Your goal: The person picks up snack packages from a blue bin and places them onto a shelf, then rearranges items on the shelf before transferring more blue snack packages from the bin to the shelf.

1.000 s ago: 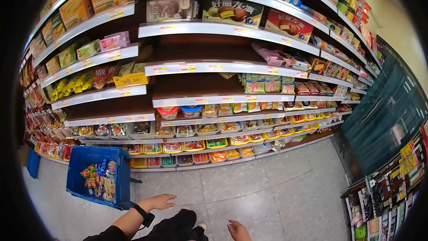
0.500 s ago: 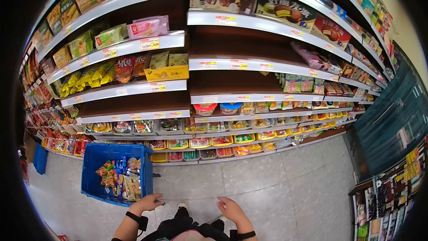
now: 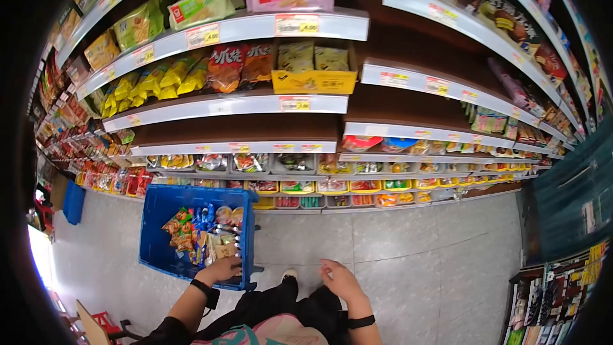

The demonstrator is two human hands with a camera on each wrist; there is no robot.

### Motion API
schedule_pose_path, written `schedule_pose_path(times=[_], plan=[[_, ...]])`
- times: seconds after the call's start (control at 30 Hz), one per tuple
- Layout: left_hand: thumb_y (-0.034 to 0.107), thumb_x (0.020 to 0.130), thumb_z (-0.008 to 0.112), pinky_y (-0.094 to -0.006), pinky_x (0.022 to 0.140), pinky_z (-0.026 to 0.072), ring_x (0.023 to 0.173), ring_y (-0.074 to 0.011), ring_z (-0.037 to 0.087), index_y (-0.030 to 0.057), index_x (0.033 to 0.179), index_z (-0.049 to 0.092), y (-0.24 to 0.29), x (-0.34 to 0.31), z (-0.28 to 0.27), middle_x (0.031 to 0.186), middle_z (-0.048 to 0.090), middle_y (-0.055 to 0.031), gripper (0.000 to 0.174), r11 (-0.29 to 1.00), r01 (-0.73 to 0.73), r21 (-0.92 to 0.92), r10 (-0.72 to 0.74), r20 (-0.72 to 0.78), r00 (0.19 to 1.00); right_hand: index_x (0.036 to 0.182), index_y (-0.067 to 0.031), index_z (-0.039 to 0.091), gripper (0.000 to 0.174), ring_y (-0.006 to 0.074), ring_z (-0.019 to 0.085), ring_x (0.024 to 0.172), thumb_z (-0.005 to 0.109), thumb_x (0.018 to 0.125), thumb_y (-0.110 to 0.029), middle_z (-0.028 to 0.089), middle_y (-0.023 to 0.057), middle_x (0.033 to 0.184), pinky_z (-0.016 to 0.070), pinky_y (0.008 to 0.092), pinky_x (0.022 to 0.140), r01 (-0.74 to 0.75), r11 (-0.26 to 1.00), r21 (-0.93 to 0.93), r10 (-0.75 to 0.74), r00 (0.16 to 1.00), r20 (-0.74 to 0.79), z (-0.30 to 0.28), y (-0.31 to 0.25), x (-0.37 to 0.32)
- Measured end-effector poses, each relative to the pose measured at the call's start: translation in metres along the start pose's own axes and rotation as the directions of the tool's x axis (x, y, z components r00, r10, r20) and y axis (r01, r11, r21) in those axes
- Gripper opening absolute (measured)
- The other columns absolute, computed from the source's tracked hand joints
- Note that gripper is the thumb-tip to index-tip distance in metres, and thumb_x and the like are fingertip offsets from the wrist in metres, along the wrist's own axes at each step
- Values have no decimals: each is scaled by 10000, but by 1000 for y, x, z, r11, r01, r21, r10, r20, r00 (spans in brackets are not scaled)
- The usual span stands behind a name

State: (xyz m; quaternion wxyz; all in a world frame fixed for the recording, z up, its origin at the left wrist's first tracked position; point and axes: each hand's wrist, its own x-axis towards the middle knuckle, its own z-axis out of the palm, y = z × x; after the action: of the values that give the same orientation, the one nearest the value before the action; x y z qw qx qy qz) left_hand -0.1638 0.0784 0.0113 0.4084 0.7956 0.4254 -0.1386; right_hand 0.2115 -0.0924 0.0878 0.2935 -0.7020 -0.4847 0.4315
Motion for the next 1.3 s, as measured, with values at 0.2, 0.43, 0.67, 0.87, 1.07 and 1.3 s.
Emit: schedule_pose_path(times=[0.2, 0.43, 0.67, 0.87, 1.07, 1.3], plan=[[339, 883, 594, -454, 938, 468, 1093, -399, 593, 24, 1313, 520, 10, 1, 14, 1210, 606, -233, 538, 998, 65, 8, -65, 66, 996, 1202, -10, 605, 352, 257, 678, 907, 633, 905, -195, 691, 167, 982, 519, 336, 813, 23, 997, -80, -23, 1000, 8, -6, -4, 11], [345, 857, 636, -408, 1014, 430, 1185, -365, 545, 24, 1280, 552, 12, -7, 35, 1260, 581, -227, 537, 988, 156, 8, -156, 59, 986, 1155, -28, 614, 312, 289, 675, 903, 622, 896, -201, 685, 163, 982, 531, 370, 774, 84, 995, -56, -79, 992, 99, -4, 15, 42], [347, 834, 669, -400, 1020, 426, 1179, -364, 545, 22, 1272, 552, 20, -6, 37, 1252, 576, -228, 558, 993, 100, -63, -95, 70, 993, 1146, -34, 615, 297, 286, 678, 892, 615, 899, -201, 683, 163, 991, 534, 368, 777, 58, 998, -16, -56, 991, 122, 18, 18, 63], [357, 843, 667, -400, 1028, 420, 1203, -373, 527, 16, 1292, 528, 29, -7, 35, 1289, 547, -236, 580, 988, 118, -98, -105, 125, 987, 1140, -34, 622, 294, 274, 680, 893, 610, 902, -207, 681, 163, 1005, 536, 358, 783, 70, 998, 0, -68, 978, 199, 47, 10, 64], [384, 854, 659, -395, 980, 456, 1146, -358, 577, 38, 1314, 517, 16, -8, 27, 1279, 566, -216, 592, 993, -9, -115, 26, 148, 989, 1141, -33, 623, 306, 286, 676, 900, 614, 894, -214, 677, 170, 1016, 533, 371, 792, 61, 995, -81, -43, 978, 206, 77, -14, 67], [360, 883, 626, -403, 1017, 427, 1209, -347, 532, 54, 1325, 517, -53, -16, 4, 1311, 551, -199, 549, 967, -196, -161, 226, 192, 955, 1181, -29, 602, 369, 342, 644, 979, 604, 893, -259, 661, 199, 1073, 517, 419, 837, -23, 984, -174, 70, 961, 269, 166, -56, 75]])
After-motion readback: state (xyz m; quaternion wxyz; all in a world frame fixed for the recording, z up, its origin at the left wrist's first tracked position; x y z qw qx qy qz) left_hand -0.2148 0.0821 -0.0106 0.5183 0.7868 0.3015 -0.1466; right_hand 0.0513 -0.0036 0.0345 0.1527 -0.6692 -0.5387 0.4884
